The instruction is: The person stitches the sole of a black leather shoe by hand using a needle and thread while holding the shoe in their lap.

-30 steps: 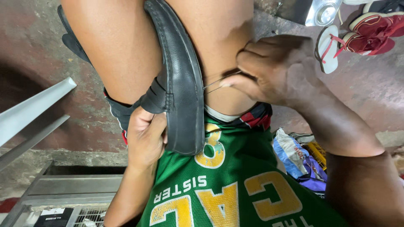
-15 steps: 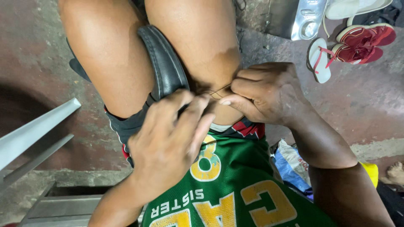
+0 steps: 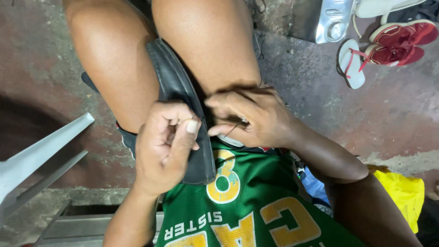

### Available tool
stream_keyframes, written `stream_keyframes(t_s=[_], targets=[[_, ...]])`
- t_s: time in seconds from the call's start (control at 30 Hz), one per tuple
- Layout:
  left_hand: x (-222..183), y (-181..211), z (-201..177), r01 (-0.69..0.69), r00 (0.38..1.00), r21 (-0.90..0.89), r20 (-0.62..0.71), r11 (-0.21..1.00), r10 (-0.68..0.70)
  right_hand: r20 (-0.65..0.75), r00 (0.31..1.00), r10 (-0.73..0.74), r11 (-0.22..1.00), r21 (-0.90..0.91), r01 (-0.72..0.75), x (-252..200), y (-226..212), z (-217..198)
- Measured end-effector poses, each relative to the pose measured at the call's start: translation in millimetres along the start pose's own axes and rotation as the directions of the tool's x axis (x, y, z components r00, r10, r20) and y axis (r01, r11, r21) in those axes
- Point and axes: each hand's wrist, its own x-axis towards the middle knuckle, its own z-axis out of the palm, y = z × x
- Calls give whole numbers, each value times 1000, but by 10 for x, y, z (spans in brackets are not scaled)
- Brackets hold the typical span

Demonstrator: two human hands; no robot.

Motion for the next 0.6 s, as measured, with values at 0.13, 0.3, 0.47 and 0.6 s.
stream_keyframes(t_s=[0.13,0.3,0.47,0.6], targets=[[-119,68,-31,64,998,-259,31,964,-58,142,972,189,955,203,-216,-182,24,-147],[-58,296,-50,-14,995,45,102,999,10,129,972,197,868,439,-234,-149,-103,-419],[36,324,94,-181,982,507,135,843,129,100,979,180,954,224,-198,39,-260,-314],[50,313,150,-193,981,541,86,818,175,47,996,80,994,-76,-76,53,-165,-127]])
